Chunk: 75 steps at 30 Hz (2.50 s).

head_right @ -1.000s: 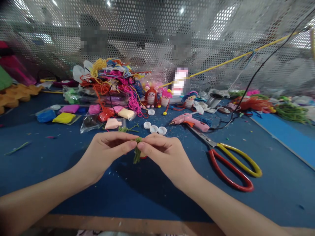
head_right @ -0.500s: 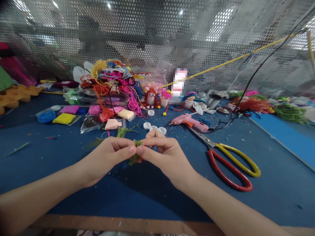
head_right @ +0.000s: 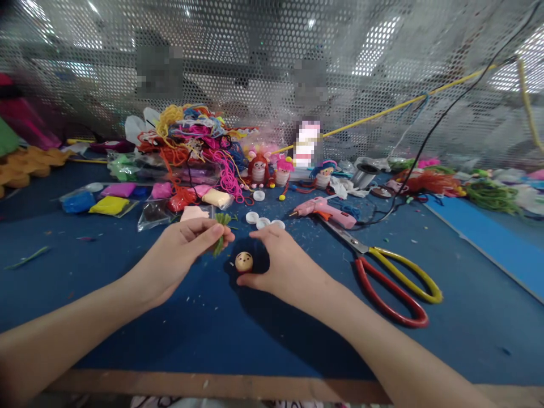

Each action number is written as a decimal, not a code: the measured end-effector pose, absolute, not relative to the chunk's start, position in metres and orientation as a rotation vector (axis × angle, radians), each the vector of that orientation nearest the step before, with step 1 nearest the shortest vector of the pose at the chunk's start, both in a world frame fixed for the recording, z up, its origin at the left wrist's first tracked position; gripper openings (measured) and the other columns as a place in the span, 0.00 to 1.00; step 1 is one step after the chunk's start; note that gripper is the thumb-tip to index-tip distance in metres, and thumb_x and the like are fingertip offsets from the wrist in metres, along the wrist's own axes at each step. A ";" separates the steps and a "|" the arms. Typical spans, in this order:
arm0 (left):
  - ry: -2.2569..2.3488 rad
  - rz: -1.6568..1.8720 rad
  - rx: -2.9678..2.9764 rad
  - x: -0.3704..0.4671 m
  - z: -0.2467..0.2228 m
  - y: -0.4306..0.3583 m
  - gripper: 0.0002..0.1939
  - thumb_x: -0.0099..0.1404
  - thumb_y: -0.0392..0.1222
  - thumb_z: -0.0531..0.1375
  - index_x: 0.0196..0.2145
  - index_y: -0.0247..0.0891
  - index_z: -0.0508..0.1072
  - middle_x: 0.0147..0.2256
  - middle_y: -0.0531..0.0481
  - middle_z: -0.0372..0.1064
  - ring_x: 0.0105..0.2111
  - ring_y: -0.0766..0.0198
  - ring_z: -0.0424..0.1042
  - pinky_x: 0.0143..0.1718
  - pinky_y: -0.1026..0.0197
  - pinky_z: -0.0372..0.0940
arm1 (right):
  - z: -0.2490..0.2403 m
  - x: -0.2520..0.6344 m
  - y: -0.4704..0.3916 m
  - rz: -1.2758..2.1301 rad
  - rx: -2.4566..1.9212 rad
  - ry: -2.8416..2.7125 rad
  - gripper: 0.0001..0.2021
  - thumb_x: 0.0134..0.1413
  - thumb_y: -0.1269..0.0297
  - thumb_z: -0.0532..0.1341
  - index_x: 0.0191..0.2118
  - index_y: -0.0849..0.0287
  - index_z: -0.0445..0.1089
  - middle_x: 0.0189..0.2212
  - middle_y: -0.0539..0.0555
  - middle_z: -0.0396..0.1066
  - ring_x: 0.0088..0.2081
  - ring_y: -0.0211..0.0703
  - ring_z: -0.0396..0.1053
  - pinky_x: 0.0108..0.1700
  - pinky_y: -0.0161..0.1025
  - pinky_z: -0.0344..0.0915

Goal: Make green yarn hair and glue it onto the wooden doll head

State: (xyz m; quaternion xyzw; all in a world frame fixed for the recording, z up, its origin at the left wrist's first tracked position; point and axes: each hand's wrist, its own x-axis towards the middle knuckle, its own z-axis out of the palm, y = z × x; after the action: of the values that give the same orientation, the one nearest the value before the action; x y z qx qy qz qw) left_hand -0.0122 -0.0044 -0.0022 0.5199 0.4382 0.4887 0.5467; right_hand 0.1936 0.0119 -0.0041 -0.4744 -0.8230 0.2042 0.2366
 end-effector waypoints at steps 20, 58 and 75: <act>1.120 1.244 1.288 -0.013 -0.004 -0.003 0.28 0.64 0.41 0.64 0.59 0.47 0.60 0.28 0.55 0.77 0.33 0.63 0.78 0.36 0.63 0.69 | -0.003 0.189 0.000 0.145 -1.048 -2.068 0.13 0.54 0.69 0.65 0.46 0.57 0.69 0.37 0.51 0.78 0.35 0.40 0.76 0.39 0.35 0.70; 0.722 1.002 0.918 0.000 -0.015 -0.012 0.17 0.59 0.52 0.69 0.29 0.35 0.73 0.30 0.52 0.72 0.29 0.68 0.68 0.33 0.64 0.67 | 0.021 0.275 0.064 -0.385 -2.056 -2.179 0.20 0.62 0.51 0.56 0.41 0.66 0.74 0.41 0.69 0.73 0.47 0.62 0.70 0.49 0.53 0.65; 0.719 0.906 0.990 0.019 -0.016 0.001 0.17 0.62 0.54 0.66 0.30 0.37 0.70 0.32 0.51 0.69 0.31 0.67 0.66 0.31 0.63 0.68 | 0.002 0.310 0.082 -0.196 -1.992 -1.936 0.18 0.61 0.52 0.54 0.48 0.61 0.61 0.38 0.65 0.74 0.36 0.58 0.74 0.33 0.43 0.61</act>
State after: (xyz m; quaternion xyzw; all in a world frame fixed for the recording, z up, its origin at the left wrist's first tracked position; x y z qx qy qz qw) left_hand 0.0189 0.0008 -0.0164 0.4485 0.3260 0.4105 0.7239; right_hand 0.3100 0.0816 0.0021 -0.7040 -0.6842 -0.0691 0.1773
